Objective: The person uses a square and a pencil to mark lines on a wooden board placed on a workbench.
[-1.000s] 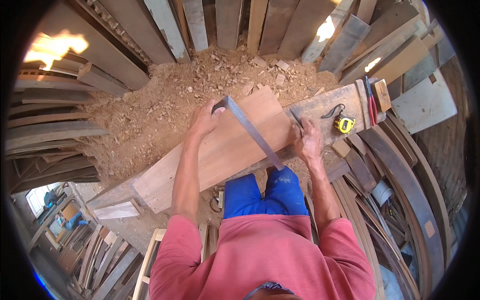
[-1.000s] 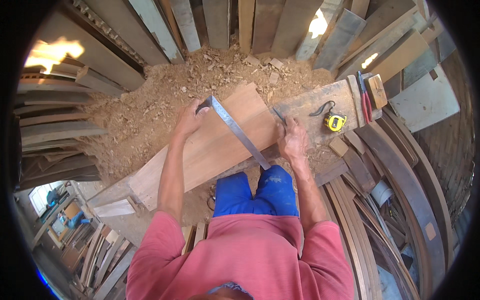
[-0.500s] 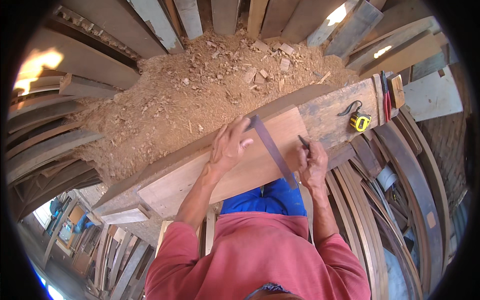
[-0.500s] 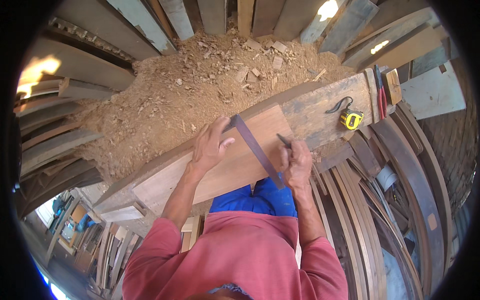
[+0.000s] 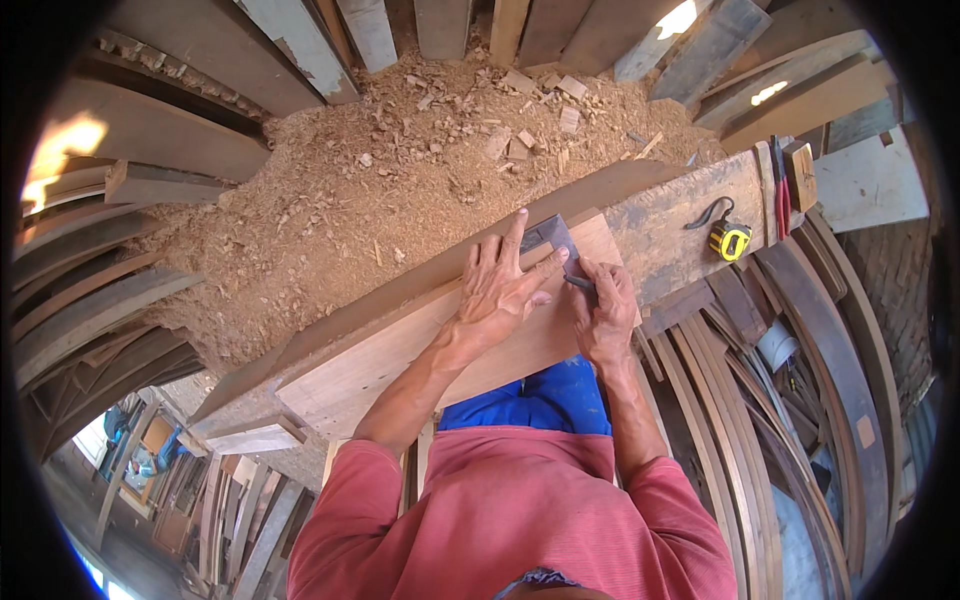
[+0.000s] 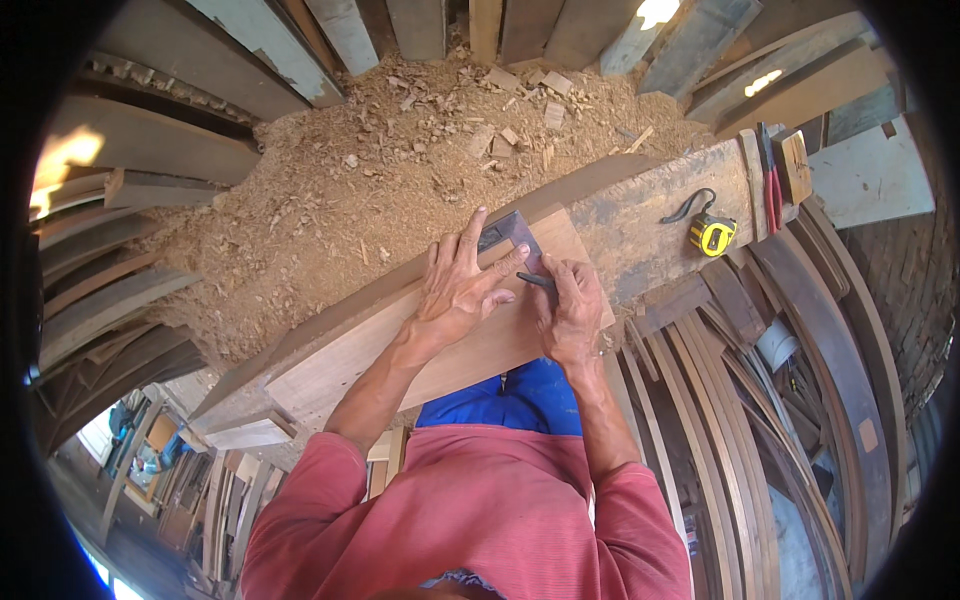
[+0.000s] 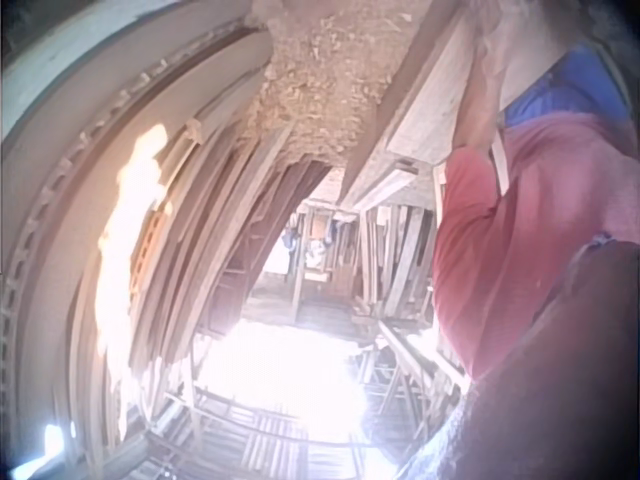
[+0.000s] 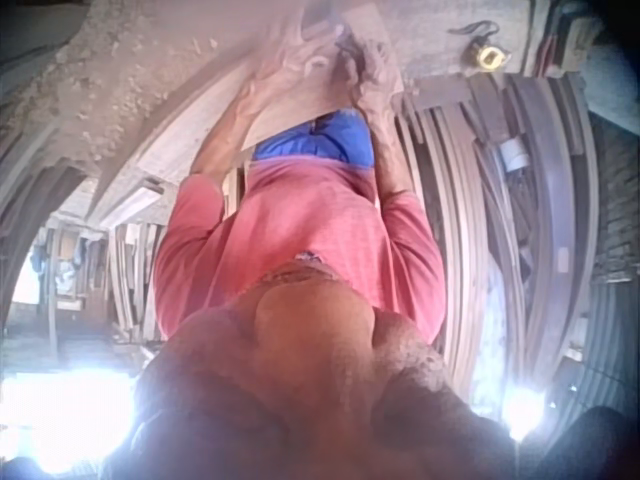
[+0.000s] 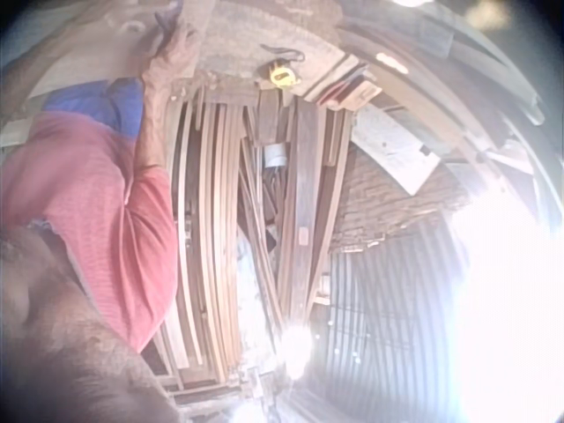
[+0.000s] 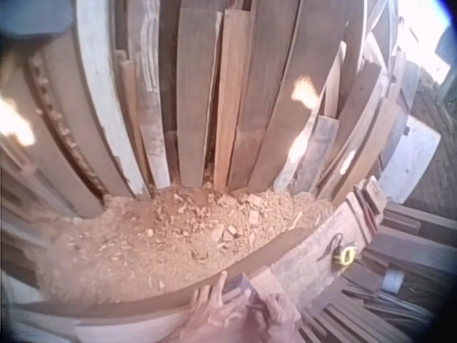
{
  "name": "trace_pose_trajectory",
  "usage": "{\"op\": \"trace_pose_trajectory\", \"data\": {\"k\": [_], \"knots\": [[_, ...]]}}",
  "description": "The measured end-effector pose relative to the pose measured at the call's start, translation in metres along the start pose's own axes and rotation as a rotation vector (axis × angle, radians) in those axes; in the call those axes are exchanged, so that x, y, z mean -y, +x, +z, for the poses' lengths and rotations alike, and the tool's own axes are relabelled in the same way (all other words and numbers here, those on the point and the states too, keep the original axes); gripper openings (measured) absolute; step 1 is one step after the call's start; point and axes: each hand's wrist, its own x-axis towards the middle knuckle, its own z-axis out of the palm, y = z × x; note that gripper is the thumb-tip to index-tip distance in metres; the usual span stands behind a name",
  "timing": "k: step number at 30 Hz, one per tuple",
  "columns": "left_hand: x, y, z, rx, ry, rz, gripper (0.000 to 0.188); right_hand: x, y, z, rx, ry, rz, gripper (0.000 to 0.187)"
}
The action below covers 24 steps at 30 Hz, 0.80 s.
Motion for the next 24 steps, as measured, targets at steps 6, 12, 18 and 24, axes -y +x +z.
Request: {"op": "trace_pose_trajectory", "data": {"k": [6, 12, 18, 24], "knots": [[-0.0008, 0.0003, 0.0014, -0.023, 0.005, 0.013, 0.081, -0.0005, -0.0004, 0.0022, -0.019, 0.025, 0.005, 0.050], [0.0015, 0.0004, 0.0039, -0.001, -0.004, 0.009, 0.090, -0.0034, -0.0015, 0.0027, -0.010, 0.041, 0.030, 0.052], [0.0018, 0.0006, 0.0049, -0.008, -0.026, 0.011, 0.094, -0.0033, 0.0005, 0.0006, -0.009, 0.037, -0.007, 0.054], [0.0020, 0.0010, 0.0043, -0.002, -0.034, 0.015, 0.095, -0.0066, -0.0001, 0.0020, -0.014, 0.038, -0.004, 0.055]]}}
